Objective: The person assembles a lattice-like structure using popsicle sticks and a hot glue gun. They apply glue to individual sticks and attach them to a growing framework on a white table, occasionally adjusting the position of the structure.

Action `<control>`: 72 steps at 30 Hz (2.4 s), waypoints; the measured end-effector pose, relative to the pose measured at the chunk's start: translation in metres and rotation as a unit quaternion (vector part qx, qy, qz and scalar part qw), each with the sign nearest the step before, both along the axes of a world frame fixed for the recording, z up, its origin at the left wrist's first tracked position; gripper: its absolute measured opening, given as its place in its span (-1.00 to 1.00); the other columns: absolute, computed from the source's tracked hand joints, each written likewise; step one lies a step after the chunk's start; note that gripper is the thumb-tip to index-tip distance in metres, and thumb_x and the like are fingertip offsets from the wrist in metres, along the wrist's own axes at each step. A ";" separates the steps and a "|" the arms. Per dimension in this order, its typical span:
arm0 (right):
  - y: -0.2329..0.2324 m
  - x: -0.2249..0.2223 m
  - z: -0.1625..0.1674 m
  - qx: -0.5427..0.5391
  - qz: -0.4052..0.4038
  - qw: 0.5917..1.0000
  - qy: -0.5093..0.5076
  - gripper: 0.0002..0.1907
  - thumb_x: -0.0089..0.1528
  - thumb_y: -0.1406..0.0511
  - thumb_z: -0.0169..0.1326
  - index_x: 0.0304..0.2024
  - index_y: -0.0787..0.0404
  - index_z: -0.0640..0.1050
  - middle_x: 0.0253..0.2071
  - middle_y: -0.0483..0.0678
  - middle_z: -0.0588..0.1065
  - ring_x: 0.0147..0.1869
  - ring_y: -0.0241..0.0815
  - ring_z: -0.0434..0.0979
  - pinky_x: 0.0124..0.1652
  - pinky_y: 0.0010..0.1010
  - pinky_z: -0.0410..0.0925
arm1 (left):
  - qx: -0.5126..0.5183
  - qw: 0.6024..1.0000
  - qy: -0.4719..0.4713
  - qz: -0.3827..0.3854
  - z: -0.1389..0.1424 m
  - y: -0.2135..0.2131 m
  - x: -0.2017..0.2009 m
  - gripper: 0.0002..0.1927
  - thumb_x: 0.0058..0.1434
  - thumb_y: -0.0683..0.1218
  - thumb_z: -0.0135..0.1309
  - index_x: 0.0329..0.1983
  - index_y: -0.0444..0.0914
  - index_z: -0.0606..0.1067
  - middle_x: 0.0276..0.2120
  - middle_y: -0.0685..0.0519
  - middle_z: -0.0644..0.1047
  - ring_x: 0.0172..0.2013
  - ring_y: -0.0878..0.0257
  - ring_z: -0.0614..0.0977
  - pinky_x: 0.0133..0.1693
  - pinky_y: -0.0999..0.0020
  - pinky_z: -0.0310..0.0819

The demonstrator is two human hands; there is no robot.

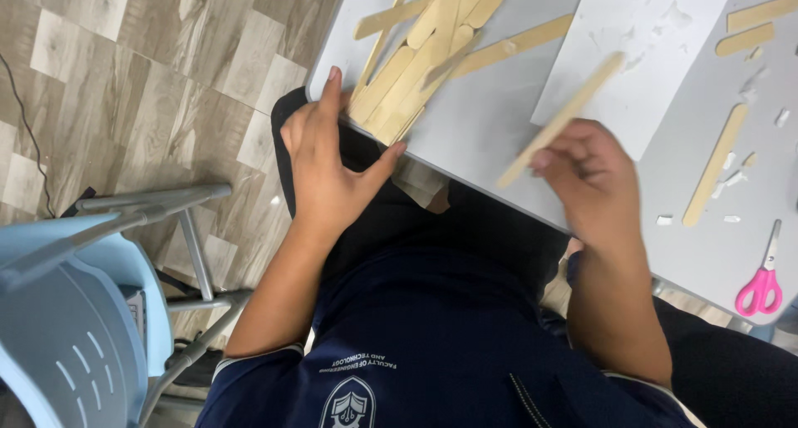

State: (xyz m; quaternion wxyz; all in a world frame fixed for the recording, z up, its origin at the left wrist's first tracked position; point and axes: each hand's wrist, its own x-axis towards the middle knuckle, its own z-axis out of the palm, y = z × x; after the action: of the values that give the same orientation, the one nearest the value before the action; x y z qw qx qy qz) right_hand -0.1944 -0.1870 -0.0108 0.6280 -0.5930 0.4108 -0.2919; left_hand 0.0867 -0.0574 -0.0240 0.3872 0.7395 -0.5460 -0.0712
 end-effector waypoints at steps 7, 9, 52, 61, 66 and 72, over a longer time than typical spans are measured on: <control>-0.003 0.103 0.003 0.096 0.097 0.990 -0.036 -0.80 0.32 0.46 0.09 0.00 0.39 0.50 -0.17 0.02 0.60 -0.30 -0.33 0.51 -0.31 -0.49 0.40 | -0.012 1.000 0.024 0.005 0.012 0.001 0.007 -0.20 0.14 0.02 0.42 0.36 -0.37 0.37 0.08 -0.07 0.58 0.06 0.11 0.54 0.12 0.26 0.22; -0.004 0.114 0.005 0.122 0.105 0.985 -0.061 -0.83 0.35 0.43 0.09 -0.02 0.40 0.52 -0.22 0.03 0.59 -0.33 -0.31 0.53 -0.35 -0.48 0.42 | -0.019 0.999 0.029 0.005 0.013 0.000 0.009 -0.28 0.19 -0.01 0.38 0.34 -0.39 0.39 0.12 -0.09 0.58 0.07 0.11 0.55 0.11 0.27 0.22; -0.024 0.176 0.048 0.088 0.016 0.985 0.145 -0.76 0.31 0.32 0.17 -0.04 0.36 0.57 -0.64 -0.17 0.43 -0.67 -0.50 0.24 -0.65 -0.59 0.10 | -0.011 0.992 0.122 -0.033 0.022 -0.026 0.027 -0.60 0.17 -0.04 0.39 0.04 -0.23 0.60 0.01 0.11 0.58 0.11 0.17 0.51 0.17 0.25 0.19; -0.019 0.188 0.048 -0.025 0.021 0.976 0.213 -0.67 0.32 0.28 0.23 0.08 0.31 0.57 -0.59 -0.17 0.50 -0.57 -0.52 0.37 -0.55 -0.63 0.21 | 0.001 0.989 0.142 -0.046 0.021 -0.027 0.039 -0.67 0.24 -0.10 0.33 0.06 -0.24 0.61 0.01 0.12 0.61 0.10 0.17 0.51 0.18 0.27 0.18; -0.020 0.189 0.044 -0.062 0.026 0.966 0.251 -0.67 0.30 0.25 0.25 0.07 0.26 0.59 -0.58 -0.16 0.55 -0.54 -0.50 0.45 -0.48 -0.62 0.29 | 0.005 0.986 0.159 -0.053 0.020 -0.028 0.042 -0.65 0.21 -0.12 0.34 0.06 -0.25 0.61 0.01 0.09 0.61 0.10 0.15 0.53 0.17 0.26 0.22; -0.020 0.186 0.041 -0.080 0.029 0.964 0.253 -0.66 0.32 0.22 0.24 0.08 0.23 0.57 -0.56 -0.16 0.55 -0.52 -0.49 0.48 -0.46 -0.60 0.32 | -0.050 0.982 0.183 -0.013 0.007 -0.030 0.036 -0.52 0.08 -0.12 0.49 0.03 -0.31 0.58 -0.05 0.01 0.61 -0.02 0.12 0.62 0.08 0.28 0.43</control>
State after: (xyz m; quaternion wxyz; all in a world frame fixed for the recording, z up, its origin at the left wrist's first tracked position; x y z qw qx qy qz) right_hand -0.0084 -0.2070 0.0298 0.4624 -0.7074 0.5143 -0.1461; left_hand 0.1229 -0.0877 -0.0173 0.5161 0.6868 -0.4780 -0.1830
